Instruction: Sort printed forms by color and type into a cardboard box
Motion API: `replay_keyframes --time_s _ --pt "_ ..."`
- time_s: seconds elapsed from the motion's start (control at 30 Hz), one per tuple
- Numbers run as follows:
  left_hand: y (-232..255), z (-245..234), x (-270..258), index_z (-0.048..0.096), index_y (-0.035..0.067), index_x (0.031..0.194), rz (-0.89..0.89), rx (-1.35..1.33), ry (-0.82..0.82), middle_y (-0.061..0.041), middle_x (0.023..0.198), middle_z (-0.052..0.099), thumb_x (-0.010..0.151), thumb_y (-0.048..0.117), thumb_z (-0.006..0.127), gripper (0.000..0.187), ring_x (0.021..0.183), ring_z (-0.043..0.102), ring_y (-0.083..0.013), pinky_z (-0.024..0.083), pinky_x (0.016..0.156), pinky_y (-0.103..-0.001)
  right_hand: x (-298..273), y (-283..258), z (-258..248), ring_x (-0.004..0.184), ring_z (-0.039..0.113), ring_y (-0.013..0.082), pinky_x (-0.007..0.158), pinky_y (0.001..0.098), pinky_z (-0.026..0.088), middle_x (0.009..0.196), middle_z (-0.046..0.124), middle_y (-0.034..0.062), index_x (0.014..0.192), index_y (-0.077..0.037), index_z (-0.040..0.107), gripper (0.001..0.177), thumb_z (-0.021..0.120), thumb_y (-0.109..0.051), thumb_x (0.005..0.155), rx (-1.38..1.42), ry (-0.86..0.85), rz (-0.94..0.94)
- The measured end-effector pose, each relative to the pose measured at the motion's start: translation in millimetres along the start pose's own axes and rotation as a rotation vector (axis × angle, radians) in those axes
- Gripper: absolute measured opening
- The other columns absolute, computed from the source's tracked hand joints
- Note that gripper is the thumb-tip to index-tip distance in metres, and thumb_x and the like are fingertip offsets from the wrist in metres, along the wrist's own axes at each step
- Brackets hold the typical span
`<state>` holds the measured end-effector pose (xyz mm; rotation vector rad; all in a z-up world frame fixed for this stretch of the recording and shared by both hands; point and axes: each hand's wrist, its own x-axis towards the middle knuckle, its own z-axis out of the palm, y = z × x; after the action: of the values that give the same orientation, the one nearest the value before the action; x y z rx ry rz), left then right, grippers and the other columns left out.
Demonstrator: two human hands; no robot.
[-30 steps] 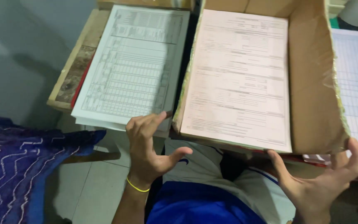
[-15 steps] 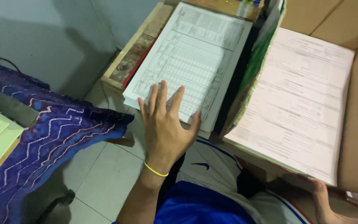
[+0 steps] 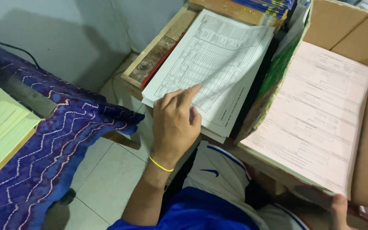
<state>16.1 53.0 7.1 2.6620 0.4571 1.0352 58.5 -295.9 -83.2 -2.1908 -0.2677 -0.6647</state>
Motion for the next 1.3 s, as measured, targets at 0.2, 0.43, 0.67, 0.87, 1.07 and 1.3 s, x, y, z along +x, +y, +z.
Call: replay_keyframes --time_s 0.2,0.43,0.67,0.87,1.07,1.3 --pt "-13 -2 -2 0.054 0.008 0.116 0.039 -0.130 0.023 -0.010 0.085 0.068 0.070 -0.009 0.059 0.050 0.079 0.063 -0.0215 0.052 0.068 -0.032 10 -15 3 0.107 0.048 0.0498 0.087 0.0495 0.042 0.124 0.040 0.0477 0.134 0.026 0.022 0.061 0.063 0.016 0.090 0.127 -0.010 -0.011" --pt "48 -60 -10 0.056 -0.001 0.103 -0.113 -0.262 0.292 -0.009 0.077 0.068 0.079 0.011 0.073 0.032 0.053 0.062 -0.0119 0.048 0.048 -0.020 35 -67 -8 0.118 0.035 0.0477 0.106 0.0480 0.029 0.130 0.025 0.0293 0.134 0.014 0.020 0.092 0.073 0.001 0.059 -0.087 0.135 -0.246" --pt "117 -61 -23 0.020 0.009 0.117 -0.527 -0.908 0.067 -0.019 0.119 0.050 0.053 0.007 0.072 0.082 0.101 0.058 -0.0215 0.057 0.070 -0.032 9 -115 -1 0.143 -0.009 -0.0002 0.113 0.0641 -0.002 0.151 -0.002 -0.0219 0.139 -0.051 0.000 0.061 0.013 -0.072 0.083 -0.254 0.073 -0.592" --pt "146 -35 -4 0.025 0.006 0.109 -0.281 -1.162 -0.230 -0.006 0.082 0.047 0.065 0.008 0.068 0.062 0.065 0.054 -0.0139 0.052 0.054 -0.026 -22 -106 15 0.128 0.041 0.0352 0.116 0.0535 0.016 0.131 0.044 0.0238 0.130 0.003 0.031 0.083 0.061 -0.046 0.070 0.373 -0.200 -0.187" --pt "150 -21 -3 0.030 0.009 0.105 -0.218 -1.499 -0.479 -0.010 0.091 0.059 0.080 0.017 0.060 0.040 0.088 0.067 -0.0205 0.055 0.082 -0.029 3 -95 3 0.067 0.061 0.0115 0.068 0.0209 0.050 0.070 0.064 0.0081 0.078 0.001 0.060 0.016 0.053 -0.009 0.088 0.451 0.091 0.309" --pt "137 17 -21 0.042 0.002 0.121 0.486 -0.803 -0.605 -0.017 0.122 0.050 0.085 0.021 0.056 0.043 0.124 0.039 -0.0381 0.030 0.104 -0.045 6 -91 1 0.065 0.062 0.0180 0.068 0.0249 0.054 0.081 0.065 0.0154 0.092 0.003 0.057 0.011 0.049 -0.005 0.090 0.599 0.110 0.340"
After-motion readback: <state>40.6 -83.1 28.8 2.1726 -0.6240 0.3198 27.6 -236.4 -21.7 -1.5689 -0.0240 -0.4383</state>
